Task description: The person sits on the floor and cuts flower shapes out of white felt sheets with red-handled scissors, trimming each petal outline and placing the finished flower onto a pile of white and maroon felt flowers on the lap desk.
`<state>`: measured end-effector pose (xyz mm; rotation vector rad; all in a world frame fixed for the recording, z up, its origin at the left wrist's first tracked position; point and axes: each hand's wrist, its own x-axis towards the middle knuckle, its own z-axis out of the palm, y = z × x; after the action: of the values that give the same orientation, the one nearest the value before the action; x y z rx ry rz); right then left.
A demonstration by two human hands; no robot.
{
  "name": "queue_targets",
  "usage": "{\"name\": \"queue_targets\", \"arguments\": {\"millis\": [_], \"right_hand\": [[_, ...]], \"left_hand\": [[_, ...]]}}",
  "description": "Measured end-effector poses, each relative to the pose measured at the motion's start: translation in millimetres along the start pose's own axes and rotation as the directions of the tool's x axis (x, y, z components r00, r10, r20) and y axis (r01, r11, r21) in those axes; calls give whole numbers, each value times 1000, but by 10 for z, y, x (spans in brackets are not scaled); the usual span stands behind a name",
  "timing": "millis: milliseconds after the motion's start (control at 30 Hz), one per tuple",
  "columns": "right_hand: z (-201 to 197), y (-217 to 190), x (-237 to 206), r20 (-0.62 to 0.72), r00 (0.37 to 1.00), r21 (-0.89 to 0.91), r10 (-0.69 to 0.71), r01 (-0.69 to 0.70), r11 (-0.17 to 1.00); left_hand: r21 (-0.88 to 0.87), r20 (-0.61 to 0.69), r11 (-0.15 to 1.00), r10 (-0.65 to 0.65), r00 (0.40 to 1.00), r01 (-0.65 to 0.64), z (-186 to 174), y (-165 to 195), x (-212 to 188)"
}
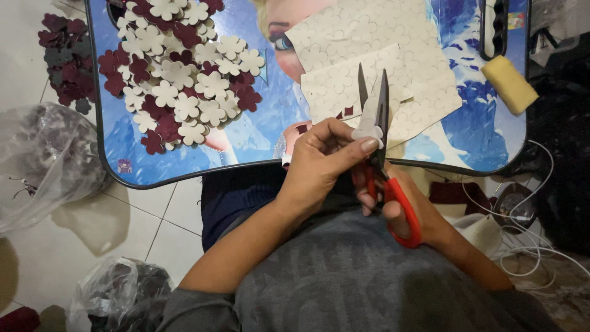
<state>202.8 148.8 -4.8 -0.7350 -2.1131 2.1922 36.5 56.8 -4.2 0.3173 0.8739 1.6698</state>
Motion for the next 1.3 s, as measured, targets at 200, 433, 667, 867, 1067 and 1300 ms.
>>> {"name": "queue_targets", "arguments": {"millis": [200, 433, 667, 867, 1067, 1300], "right_hand": [[-9, 57, -1, -8, 1000, 17, -8, 8, 1000], [-30, 26, -1, -31, 999, -31, -7, 6, 1000], [-34, -84, -31, -14, 1000, -85, -24, 23, 996], [-41, -234, -83, 23, 1000, -49, -14, 15, 999], [-49, -200, -65, 47, 998, -60, -36, 39, 997], [-95, -127, -61, 56, 998, -58, -14, 17, 998]], "left_hand": [[34, -34, 999, 27, 999, -26, -35, -69, 19], [164, -94, 975, 165, 982, -149, -63, -108, 33], [211, -143, 946, 279, 950, -246, 14, -73, 24], [188, -54, 966, 190, 980, -177, 96, 25, -74], [81, -10, 991, 107, 994, -105, 126, 90, -100], [194, -15, 966, 179, 984, -173, 76, 85, -86]]}}
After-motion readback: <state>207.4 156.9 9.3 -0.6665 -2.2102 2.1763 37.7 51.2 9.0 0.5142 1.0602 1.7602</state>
